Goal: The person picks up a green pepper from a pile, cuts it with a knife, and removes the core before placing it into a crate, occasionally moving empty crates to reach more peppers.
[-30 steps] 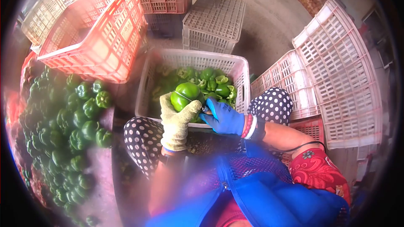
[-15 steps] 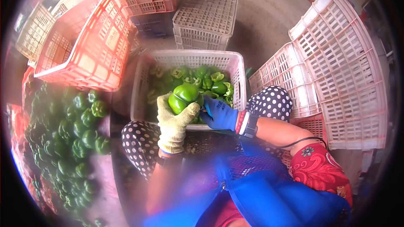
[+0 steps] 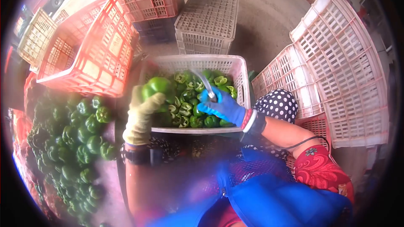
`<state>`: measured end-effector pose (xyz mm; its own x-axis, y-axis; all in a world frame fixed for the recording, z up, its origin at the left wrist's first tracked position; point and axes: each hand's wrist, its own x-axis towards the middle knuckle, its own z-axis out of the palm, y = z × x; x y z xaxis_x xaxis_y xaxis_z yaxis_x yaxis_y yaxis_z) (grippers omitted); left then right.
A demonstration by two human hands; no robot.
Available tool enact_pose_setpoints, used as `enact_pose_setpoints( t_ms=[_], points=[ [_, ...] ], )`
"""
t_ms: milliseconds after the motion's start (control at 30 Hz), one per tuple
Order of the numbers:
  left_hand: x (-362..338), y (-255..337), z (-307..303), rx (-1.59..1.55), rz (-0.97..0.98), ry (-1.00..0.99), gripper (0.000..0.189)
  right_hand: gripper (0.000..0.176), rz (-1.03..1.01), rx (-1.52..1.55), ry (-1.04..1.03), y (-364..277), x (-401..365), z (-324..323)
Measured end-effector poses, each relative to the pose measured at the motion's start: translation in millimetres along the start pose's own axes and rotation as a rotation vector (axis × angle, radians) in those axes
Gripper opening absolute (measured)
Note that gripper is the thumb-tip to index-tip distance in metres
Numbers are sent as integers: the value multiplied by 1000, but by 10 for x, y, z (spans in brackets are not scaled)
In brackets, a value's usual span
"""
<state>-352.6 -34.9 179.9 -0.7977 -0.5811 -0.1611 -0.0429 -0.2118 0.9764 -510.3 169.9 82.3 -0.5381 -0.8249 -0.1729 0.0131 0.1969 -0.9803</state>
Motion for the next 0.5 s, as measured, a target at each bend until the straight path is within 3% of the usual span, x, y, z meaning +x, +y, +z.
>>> enact_pose_setpoints(
  t_ms=[33, 100, 167, 267, 367, 500],
  points=[
    [34, -88, 14, 16, -45, -47, 66, 62, -100, 126, -7, -63, 139, 57],
    [143, -450, 2, 293, 114, -184, 66, 69, -186, 261, -70, -189, 331, 108],
    [246, -743, 41, 120, 14, -183, 71, 73, -147, 277, -189, -257, 443, 132],
    [333, -783, 50, 181, 84, -179, 75, 71, -154, 234, -186, -50, 560, 117],
    [435, -757, -52, -4, -75, -282, 76, 67, -187, 21, -184, -141, 645, 106],
    [449, -587, -67, -193, -249, -329, 74, 50, -253, 7, -179, -210, 684, 140]
  ],
)
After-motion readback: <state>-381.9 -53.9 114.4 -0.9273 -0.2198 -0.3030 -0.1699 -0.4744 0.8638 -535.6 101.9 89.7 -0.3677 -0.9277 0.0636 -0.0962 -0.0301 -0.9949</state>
